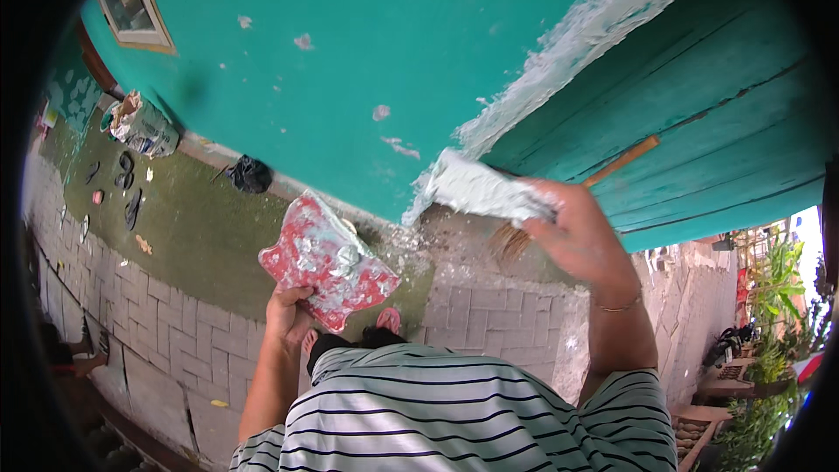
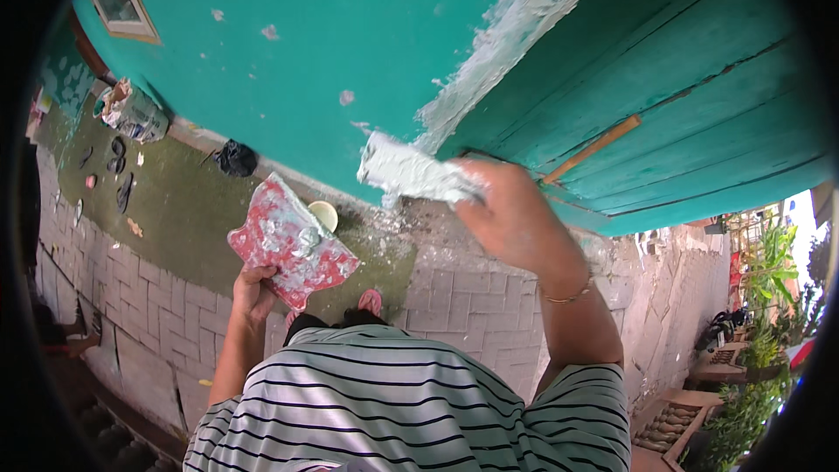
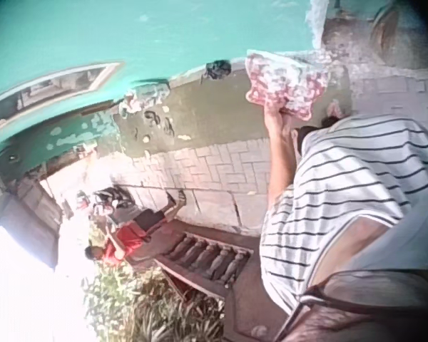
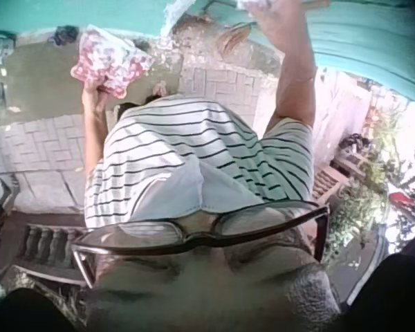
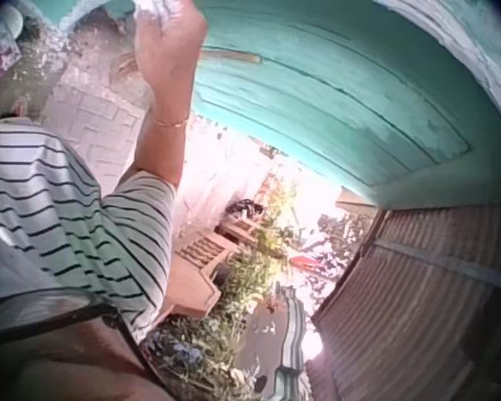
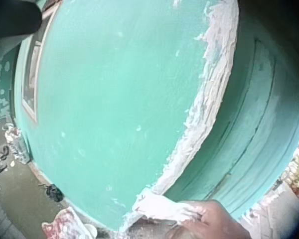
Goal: The person applies white filler material to a green wall using a putty knife while holding a tray of material by hand.
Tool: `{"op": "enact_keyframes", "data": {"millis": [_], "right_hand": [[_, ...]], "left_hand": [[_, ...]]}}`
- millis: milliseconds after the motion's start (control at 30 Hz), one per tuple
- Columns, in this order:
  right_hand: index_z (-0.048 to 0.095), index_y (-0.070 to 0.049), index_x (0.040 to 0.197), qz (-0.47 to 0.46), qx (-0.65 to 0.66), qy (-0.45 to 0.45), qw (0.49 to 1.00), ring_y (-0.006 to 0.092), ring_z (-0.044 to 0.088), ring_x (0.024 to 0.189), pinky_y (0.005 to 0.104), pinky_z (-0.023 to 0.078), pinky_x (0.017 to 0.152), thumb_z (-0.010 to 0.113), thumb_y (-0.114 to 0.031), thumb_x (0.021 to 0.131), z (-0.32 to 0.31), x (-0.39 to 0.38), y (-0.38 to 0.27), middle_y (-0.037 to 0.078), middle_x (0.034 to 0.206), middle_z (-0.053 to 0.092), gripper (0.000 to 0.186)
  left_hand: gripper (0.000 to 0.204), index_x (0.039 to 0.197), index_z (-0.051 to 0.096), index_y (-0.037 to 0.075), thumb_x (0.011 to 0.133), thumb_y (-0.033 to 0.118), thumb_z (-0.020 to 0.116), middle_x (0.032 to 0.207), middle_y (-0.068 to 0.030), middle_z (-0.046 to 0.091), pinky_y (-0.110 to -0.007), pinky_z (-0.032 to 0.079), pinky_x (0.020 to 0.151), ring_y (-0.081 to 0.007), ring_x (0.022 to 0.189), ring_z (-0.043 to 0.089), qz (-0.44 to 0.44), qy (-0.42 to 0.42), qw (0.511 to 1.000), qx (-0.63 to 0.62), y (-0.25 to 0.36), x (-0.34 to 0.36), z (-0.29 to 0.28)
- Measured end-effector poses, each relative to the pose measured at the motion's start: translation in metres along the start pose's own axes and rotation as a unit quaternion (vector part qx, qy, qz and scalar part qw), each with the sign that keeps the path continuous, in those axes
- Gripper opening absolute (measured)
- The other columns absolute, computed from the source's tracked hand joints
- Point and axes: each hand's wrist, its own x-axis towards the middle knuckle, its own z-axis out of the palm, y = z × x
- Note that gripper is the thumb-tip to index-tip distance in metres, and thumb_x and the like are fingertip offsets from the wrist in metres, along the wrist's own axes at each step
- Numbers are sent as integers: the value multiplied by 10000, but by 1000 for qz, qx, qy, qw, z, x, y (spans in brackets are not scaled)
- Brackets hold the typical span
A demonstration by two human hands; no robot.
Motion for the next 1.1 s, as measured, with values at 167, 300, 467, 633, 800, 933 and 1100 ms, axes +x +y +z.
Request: {"op": "enact_keyframes", "data": {"millis": [167,300,467,633,800,933,1100], "right_hand": [[631,26,1041,96,44,-218,970,399,645,800,440,499,734,565,-33,776,188,7,84,276,838,637,280],[561,61,1174,90,78,-253,960,410,610,1019,436,477,883,575,-28,783,300,0,82,302,1039,614,401],[506,102,1238,55,79,-245,965,427,553,1083,454,443,954,591,-32,789,388,1,72,298,1132,543,476],[565,36,1215,46,200,-167,964,379,593,976,401,478,864,586,-6,792,426,31,60,230,1081,580,425],[602,19,1204,169,371,-19,913,127,593,758,283,500,694,565,8,842,488,64,142,129,949,638,364],[612,49,1136,266,122,-85,952,149,619,641,302,526,586,564,-88,877,582,106,261,108,871,671,297],[650,42,985,449,385,-100,800,224,656,622,342,559,534,586,-143,871,745,148,317,157,778,658,227]], "left_hand": [[609,1302,490,26,707,-104,486,1215,-153,604,-497,478,986,-318,1096,603,-177,24,984,-21,-54,20,-47],[514,1171,584,-15,669,-91,501,1111,-143,650,-460,472,995,-307,1066,613,-231,49,970,-51,-59,25,-100],[558,1217,551,-27,661,-65,515,1180,-145,628,-476,432,1042,-317,1126,582,-222,87,969,-64,-36,30,-178],[575,1219,550,-29,646,-57,516,1177,-151,634,-484,409,1061,-323,1142,575,-189,124,971,-75,-1,39,-249],[578,1221,546,-40,646,-75,503,1178,-155,632,-499,402,1070,-322,1151,571,-150,159,969,-113,20,52,-320],[585,1231,536,-57,649,-86,492,1209,-173,615,-502,400,1076,-333,1171,558,-109,165,972,-124,25,60,-370],[601,1264,507,-59,664,-83,486,1218,-177,607,-478,406,1077,-329,1163,565,-86,196,969,-124,14,79,-422]]}}
